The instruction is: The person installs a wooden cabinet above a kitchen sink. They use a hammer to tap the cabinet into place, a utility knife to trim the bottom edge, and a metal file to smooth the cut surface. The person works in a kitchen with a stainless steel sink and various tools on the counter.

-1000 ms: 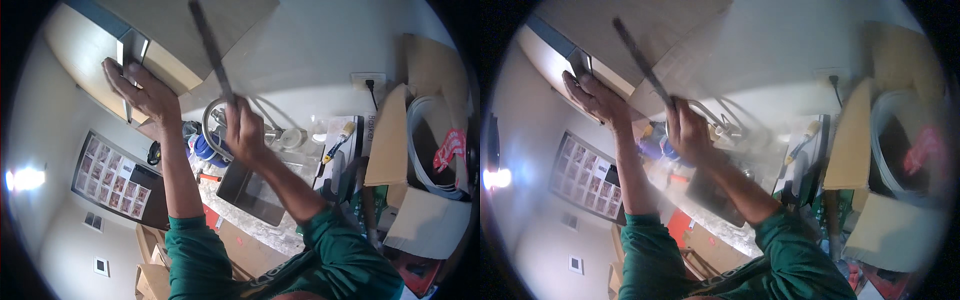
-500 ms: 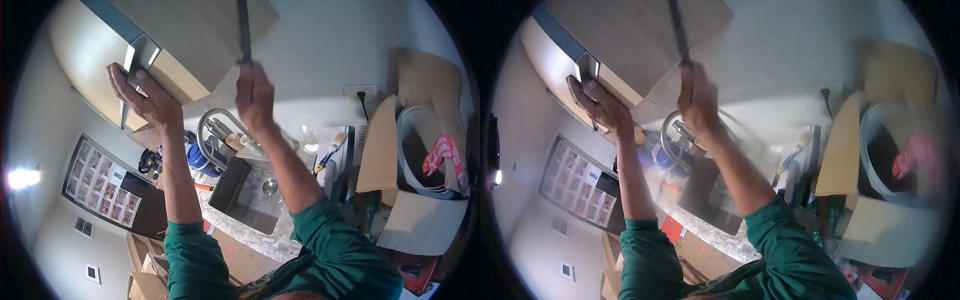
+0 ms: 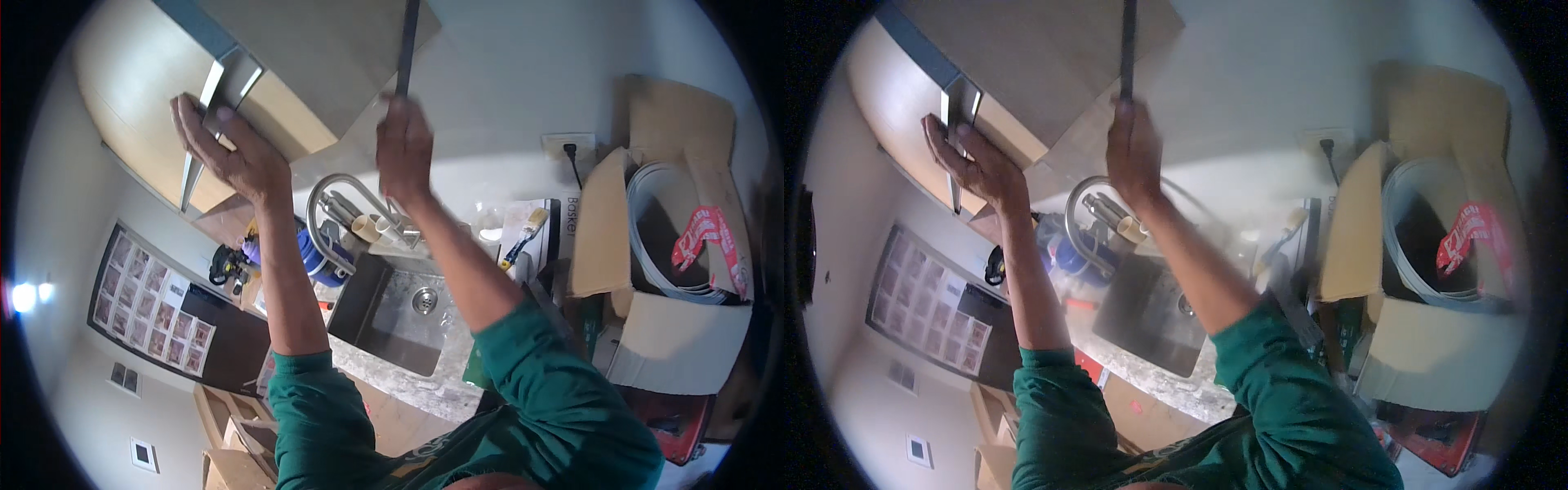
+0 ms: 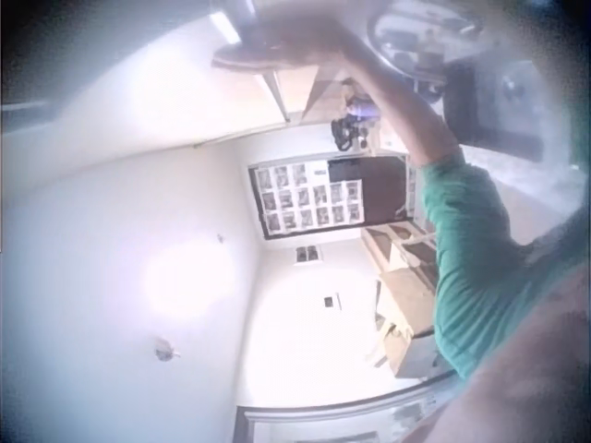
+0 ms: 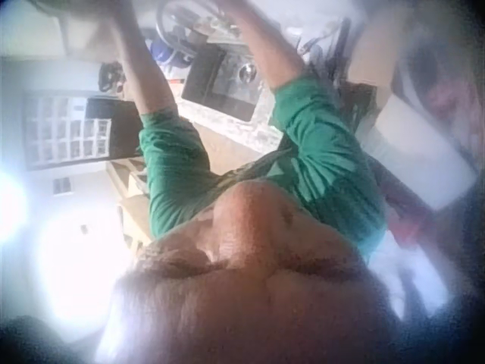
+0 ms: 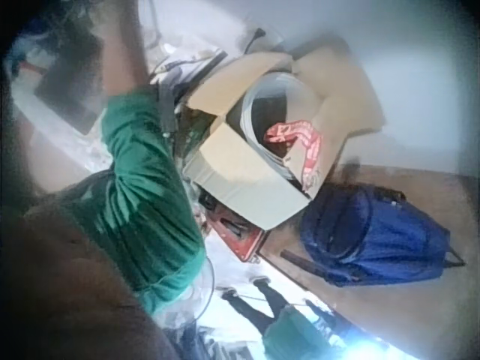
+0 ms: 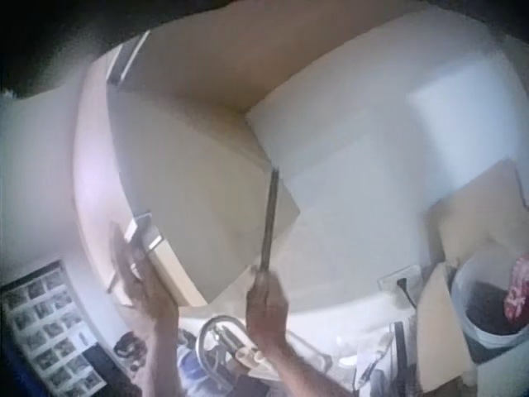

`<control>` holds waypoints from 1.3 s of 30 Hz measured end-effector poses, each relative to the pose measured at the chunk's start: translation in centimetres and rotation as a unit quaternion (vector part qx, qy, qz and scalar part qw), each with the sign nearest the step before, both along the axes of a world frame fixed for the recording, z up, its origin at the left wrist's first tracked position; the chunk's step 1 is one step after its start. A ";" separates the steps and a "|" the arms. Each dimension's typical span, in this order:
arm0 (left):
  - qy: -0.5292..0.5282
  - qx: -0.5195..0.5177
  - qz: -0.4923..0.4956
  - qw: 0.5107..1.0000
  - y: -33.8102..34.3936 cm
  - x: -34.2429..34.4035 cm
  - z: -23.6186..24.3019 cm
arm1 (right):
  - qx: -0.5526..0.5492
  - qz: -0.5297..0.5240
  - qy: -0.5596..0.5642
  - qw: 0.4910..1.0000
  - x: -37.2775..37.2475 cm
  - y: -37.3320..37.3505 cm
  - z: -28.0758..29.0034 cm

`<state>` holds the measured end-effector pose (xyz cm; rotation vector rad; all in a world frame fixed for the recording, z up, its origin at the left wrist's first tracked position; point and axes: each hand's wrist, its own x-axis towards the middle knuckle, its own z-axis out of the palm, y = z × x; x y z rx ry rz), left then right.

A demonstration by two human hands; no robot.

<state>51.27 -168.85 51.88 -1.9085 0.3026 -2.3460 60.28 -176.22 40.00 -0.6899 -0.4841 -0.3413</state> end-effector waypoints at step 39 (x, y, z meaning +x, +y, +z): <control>0.019 -0.046 0.036 0.998 0.3 -0.3 -0.2 | -0.020 -0.104 -0.045 0.993 4.1 3.3 -4.6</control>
